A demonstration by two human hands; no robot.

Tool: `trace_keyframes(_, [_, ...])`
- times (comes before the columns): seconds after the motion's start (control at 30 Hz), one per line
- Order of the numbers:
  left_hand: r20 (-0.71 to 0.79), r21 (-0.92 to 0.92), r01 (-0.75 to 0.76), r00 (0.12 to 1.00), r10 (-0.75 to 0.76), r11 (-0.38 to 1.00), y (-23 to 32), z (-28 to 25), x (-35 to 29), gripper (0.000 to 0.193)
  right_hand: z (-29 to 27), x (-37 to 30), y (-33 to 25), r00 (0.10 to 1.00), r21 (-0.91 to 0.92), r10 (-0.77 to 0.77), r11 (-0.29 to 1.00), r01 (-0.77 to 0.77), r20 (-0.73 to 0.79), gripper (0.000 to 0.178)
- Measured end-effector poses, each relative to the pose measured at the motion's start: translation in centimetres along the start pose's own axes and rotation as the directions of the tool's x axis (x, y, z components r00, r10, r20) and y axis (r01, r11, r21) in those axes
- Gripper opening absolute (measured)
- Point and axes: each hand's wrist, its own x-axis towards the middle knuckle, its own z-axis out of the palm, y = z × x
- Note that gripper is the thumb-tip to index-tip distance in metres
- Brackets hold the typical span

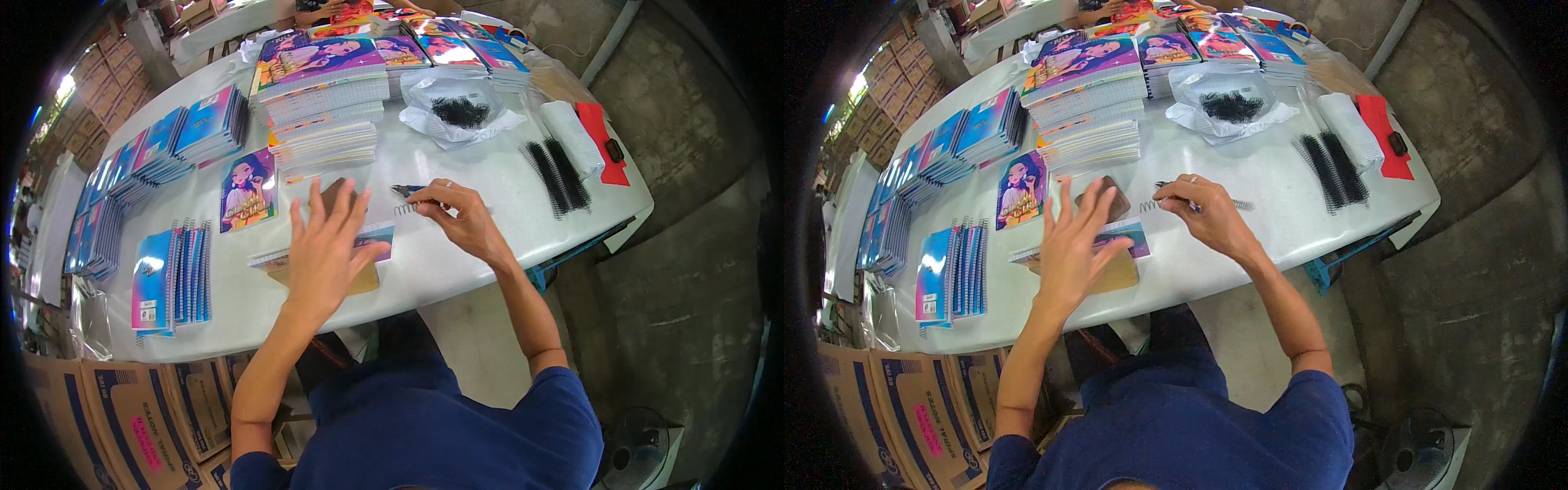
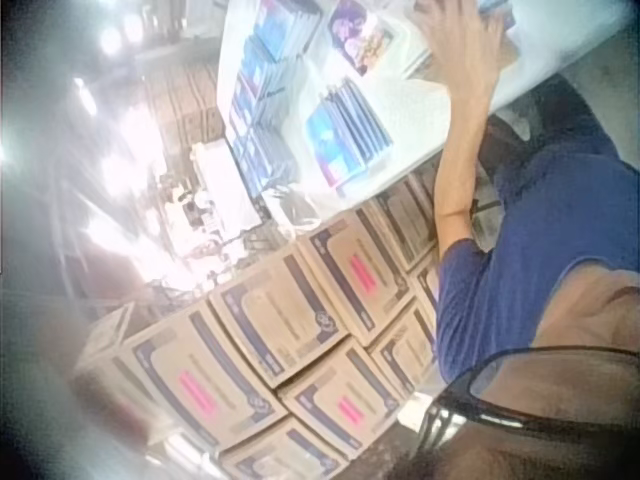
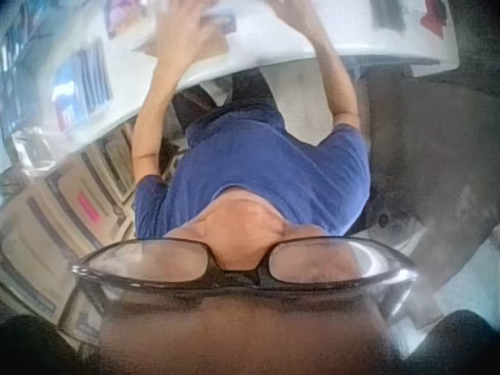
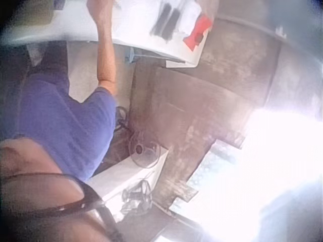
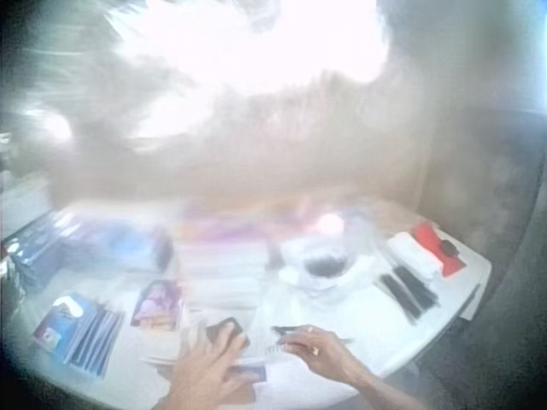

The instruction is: The person is assembling spiral notebooks by threading metal coils through stacks of paper and covers, then using pliers to cut and crimp the ends of the wires.

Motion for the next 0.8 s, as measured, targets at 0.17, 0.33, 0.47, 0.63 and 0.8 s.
trace_keyframes(0.17, [0.124, 0.049, -0.005, 0.992, -0.001, 0.999, -0.2, 1.6, 0.5, 0.046, 1.4, -0.4, 0.0, 0.999, 0.151, 0.013, 0.988, -0.009, -0.029, 0.015])
trace_keyframes(0.33, [0.086, -0.019, 0.024, 0.996, -0.023, 1.000, -0.2, 2.0, 0.2, 0.045, 1.2, -0.2, 0.5, 0.998, 0.322, 0.014, 0.946, -0.035, 0.066, 0.015])
trace_keyframes(0.47, [0.071, -0.042, 0.026, 0.997, -0.023, 0.999, 0.1, 2.1, 0.2, 0.045, 1.0, -0.1, 1.2, 0.997, 0.418, 0.010, 0.908, -0.041, 0.075, 0.014])
trace_keyframes(0.63, [0.058, -0.059, 0.015, 0.998, -0.012, 0.998, 0.3, 2.1, 0.0, 0.046, 0.2, 0.2, 1.1, 0.987, 0.252, -0.059, 0.968, 0.019, 0.151, 0.015])
trace_keyframes(0.8, [0.042, -0.038, -0.008, 0.999, 0.010, 0.999, 0.2, 2.0, -0.2, 0.047, 0.2, 0.6, 0.5, 0.981, 0.288, -0.085, 0.957, 0.033, 0.172, 0.014])
